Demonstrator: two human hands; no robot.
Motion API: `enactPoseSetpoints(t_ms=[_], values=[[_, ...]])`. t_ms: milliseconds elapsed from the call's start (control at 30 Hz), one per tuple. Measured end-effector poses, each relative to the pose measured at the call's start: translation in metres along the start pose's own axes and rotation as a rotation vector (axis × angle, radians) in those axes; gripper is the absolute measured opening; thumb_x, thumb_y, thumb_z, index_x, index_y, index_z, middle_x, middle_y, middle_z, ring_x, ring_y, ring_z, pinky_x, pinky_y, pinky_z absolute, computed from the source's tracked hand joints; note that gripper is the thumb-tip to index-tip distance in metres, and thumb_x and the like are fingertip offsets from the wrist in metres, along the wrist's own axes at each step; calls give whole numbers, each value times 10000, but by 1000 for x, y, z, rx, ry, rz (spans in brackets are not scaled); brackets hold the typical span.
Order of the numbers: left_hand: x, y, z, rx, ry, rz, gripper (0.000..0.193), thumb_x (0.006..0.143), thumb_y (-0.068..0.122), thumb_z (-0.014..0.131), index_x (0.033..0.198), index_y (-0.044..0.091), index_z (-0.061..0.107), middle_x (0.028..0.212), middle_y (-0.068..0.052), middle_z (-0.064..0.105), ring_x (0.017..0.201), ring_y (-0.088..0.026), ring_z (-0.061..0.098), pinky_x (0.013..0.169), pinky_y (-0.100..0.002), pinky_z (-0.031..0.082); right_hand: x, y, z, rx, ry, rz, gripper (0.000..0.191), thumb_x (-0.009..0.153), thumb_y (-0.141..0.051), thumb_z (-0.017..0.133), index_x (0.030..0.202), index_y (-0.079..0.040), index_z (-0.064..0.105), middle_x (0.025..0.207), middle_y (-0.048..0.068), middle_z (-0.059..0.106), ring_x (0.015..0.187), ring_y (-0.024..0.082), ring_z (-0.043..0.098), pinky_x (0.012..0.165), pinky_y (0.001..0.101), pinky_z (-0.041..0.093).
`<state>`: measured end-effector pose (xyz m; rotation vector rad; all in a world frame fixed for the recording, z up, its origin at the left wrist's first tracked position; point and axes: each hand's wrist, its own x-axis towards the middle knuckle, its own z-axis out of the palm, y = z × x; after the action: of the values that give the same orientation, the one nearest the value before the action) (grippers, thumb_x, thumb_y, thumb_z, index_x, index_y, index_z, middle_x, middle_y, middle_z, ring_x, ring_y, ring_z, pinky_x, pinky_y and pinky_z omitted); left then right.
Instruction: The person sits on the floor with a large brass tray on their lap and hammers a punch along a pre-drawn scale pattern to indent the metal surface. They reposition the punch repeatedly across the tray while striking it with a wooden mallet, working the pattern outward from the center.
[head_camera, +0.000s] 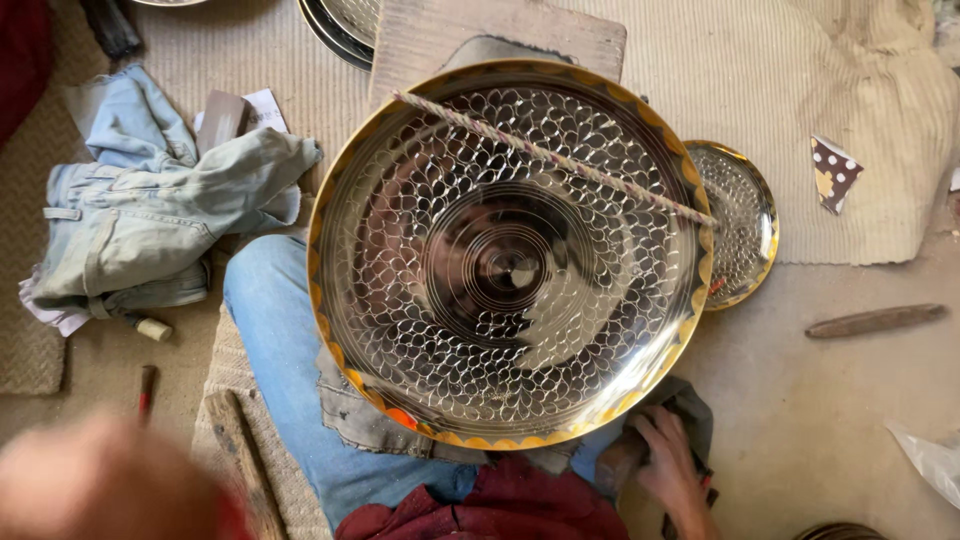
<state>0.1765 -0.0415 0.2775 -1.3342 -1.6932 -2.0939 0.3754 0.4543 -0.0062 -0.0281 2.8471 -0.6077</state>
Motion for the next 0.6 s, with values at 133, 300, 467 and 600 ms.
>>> enactPoseSetpoints(t_ms=[133, 300, 467, 600], values=[[-9, -43, -20, 705, 370, -370, 122, 1121, 66, 523, 1148, -43, 572, 945, -87, 566, 719, -148, 513, 581, -262, 429, 28, -35, -70, -26, 160, -60, 628, 612, 78, 685, 1224, -58, 647, 1318, 175, 591, 1233, 392, 559, 1051, 469, 444], [-16, -100, -33, 1064, 322, -533, 231, 1129, 186, 639, 1063, -31, 593, 862, -77, 625, 682, -124, 503, 590, -303, 403, 78, -116, -134, 366, 594, -31, 404, 1029, -66, 641, 1415, 10, 549, 1416, 162, 524, 1343, 302, 564, 1199, 459, 479], [0, -122, -31, 1252, 194, -518, 320, 1027, 314, 734, 888, 50, 617, 705, -42, 612, 544, -139, 514, 506, -367, 407, 137, -176, -164, 620, 652, -296, 527, 1171, -264, 560, 1553, 60, 393, 1537, 163, 418, 1497, 300, 445, 1308, 490, 395], [4, -125, -27, 1196, 164, -455, 224, 1020, 218, 724, 877, 74, 629, 728, -58, 627, 581, -208, 580, 529, -407, 440, 162, -196, -175, 618, 530, -308, 681, 1173, -426, 482, 1615, 60, 304, 1621, 224, 392, 1571, 326, 375, 1325, 468, 307]])
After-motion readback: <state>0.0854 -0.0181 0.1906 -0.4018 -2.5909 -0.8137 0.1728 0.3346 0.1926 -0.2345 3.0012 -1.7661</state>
